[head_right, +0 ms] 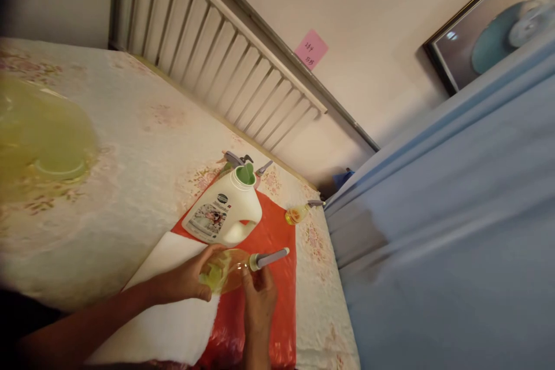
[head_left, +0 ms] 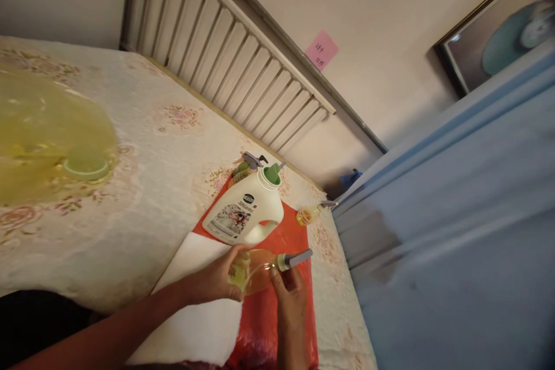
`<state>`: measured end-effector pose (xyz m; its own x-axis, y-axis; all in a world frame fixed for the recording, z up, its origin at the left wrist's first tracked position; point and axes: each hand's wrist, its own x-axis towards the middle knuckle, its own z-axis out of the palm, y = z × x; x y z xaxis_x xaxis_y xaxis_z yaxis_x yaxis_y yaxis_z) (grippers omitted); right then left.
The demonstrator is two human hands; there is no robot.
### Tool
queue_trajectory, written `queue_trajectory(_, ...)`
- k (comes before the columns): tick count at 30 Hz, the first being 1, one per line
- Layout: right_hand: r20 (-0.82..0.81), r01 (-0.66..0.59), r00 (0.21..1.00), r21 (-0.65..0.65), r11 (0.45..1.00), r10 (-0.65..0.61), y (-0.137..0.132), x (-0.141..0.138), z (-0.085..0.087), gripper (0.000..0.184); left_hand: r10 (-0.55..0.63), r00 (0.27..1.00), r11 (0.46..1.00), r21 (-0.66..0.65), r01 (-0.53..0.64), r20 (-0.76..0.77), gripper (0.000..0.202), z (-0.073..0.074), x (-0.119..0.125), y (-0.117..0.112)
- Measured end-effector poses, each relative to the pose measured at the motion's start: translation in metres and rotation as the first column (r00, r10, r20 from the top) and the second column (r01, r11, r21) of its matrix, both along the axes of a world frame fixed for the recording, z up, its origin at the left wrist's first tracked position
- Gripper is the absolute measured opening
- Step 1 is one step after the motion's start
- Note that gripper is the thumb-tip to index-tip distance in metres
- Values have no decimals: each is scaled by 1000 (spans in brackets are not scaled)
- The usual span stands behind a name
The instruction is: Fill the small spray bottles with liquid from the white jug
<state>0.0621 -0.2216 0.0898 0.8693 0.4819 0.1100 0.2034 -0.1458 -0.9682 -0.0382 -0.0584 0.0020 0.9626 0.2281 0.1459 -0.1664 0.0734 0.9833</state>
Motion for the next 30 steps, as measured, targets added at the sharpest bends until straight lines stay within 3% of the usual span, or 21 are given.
queue_trajectory(5,34,-19,999,-60,998,21,4,-12,6,34,80,997,989,128,-80,6,93,-7,3,-2)
queue_trajectory(10,75,104,992,-4,995,-104,8,-17,6,37,103,995,979,177,-103,11,89,0,-3,-1)
queue_trajectory(18,137,98,986,-27,995,-93,13,-20,11,35,-119,993,989,-91,118,-9,85,13,-7,7)
queue_trajectory(25,-14,23,1000,98,995,-21,10,-13,8,43,-347,937,876,-343,339,40,84,7,-6,13)
queue_trajectory(30,-30,29,999,95,995,-26,3,-9,7,50,-372,924,837,-398,376,91,86,3,-5,13)
